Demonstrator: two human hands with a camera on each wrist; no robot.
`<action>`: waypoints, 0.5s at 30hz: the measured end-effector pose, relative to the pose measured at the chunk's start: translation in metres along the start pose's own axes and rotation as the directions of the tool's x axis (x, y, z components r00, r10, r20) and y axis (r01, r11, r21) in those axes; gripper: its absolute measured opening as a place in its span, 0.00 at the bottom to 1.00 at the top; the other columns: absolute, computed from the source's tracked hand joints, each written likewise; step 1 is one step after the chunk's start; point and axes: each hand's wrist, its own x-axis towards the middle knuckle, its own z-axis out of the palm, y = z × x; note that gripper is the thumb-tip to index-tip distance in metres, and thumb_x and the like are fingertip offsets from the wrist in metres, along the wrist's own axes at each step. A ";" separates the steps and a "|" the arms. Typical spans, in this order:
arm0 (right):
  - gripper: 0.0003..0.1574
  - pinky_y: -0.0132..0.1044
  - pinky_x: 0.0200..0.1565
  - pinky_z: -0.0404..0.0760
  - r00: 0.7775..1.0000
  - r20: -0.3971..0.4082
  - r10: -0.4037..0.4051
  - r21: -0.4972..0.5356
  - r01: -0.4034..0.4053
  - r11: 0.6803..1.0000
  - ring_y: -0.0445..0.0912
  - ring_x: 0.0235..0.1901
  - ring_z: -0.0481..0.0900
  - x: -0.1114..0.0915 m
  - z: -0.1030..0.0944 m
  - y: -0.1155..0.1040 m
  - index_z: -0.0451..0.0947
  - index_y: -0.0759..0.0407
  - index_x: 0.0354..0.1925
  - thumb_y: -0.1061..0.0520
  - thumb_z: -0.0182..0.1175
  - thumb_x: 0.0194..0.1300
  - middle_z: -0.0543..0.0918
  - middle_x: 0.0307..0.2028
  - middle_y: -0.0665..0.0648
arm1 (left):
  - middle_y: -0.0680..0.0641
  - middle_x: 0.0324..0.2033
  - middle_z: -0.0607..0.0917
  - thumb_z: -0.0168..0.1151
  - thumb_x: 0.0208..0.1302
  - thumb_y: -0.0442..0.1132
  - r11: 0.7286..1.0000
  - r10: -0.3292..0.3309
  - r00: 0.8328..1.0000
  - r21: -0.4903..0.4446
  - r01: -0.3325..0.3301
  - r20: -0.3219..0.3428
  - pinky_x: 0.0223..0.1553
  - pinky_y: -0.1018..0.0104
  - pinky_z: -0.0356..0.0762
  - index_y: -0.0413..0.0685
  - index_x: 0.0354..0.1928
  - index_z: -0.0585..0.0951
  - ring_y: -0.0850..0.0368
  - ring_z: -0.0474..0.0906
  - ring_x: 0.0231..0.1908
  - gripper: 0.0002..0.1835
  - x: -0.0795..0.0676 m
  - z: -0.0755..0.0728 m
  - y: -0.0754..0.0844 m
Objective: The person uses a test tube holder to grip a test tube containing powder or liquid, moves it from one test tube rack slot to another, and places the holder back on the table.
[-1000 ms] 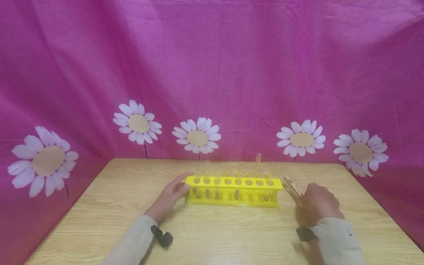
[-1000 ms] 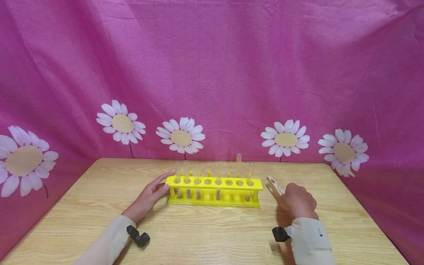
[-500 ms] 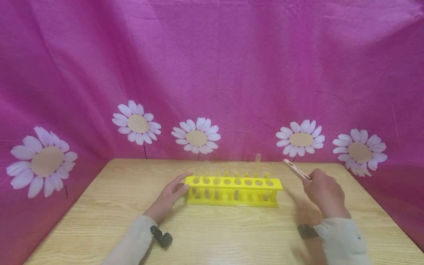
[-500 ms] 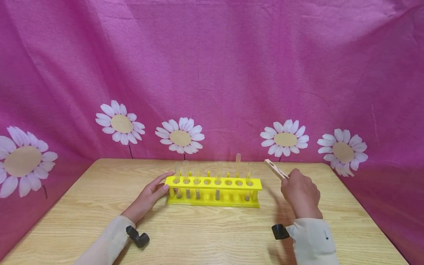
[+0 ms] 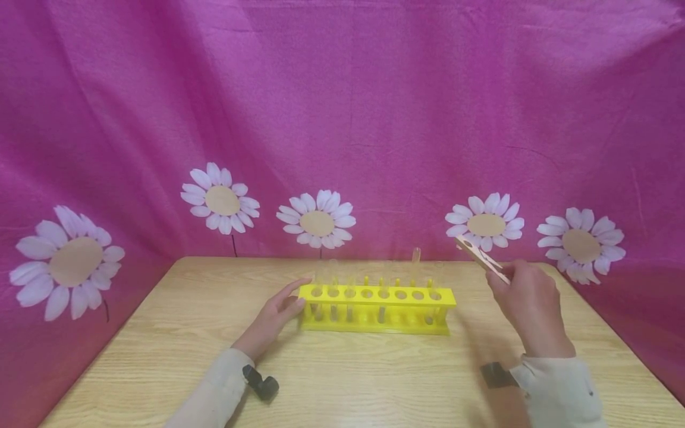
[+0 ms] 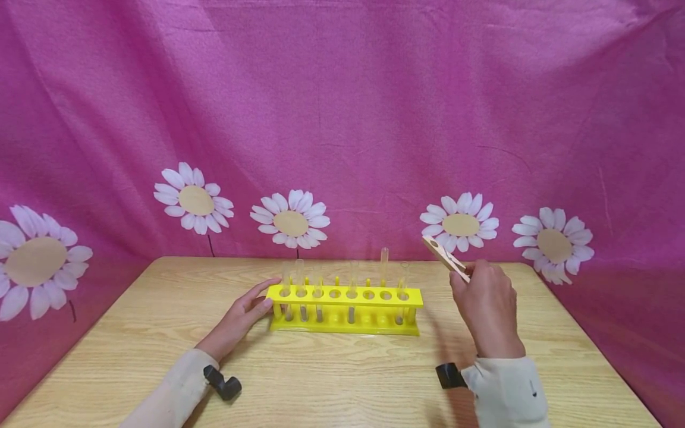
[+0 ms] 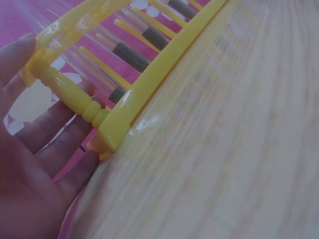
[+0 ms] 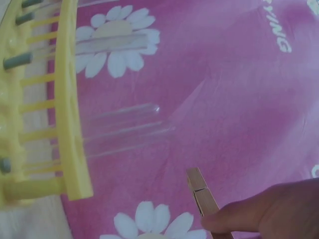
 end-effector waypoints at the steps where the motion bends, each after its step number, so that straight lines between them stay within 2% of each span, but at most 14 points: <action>1: 0.22 0.42 0.28 0.67 1.000 -0.005 0.000 0.005 0.000 1.000 0.56 0.29 0.71 -0.001 -0.001 -0.002 0.75 0.74 0.46 0.56 0.60 0.63 0.79 0.30 0.66 | 0.59 0.68 0.65 0.54 0.68 0.58 1.000 -0.003 1.000 0.000 0.003 0.000 0.63 0.34 0.56 0.82 0.66 0.65 0.50 0.69 0.61 0.25 0.000 0.000 0.000; 8: 0.21 0.40 0.27 0.67 0.999 -0.002 -0.034 0.027 0.034 0.999 0.55 0.29 0.71 -0.009 -0.004 -0.022 0.77 0.73 0.46 0.56 0.62 0.64 0.79 0.29 0.63 | 0.61 0.67 0.65 0.55 0.68 0.58 1.000 -0.011 1.000 -0.005 0.011 -0.003 0.63 0.34 0.55 0.83 0.66 0.65 0.51 0.69 0.61 0.25 -0.002 0.001 0.003; 15: 0.17 0.38 0.23 0.65 0.988 -0.011 -0.152 0.020 0.152 0.988 0.51 0.24 0.68 -0.015 -0.001 -0.034 0.80 0.70 0.40 0.55 0.62 0.64 0.73 0.19 0.55 | 0.60 0.67 0.65 0.55 0.69 0.57 1.000 0.001 1.000 -0.007 -0.001 -0.003 0.64 0.34 0.53 0.82 0.65 0.65 0.50 0.69 0.62 0.24 -0.002 0.002 0.004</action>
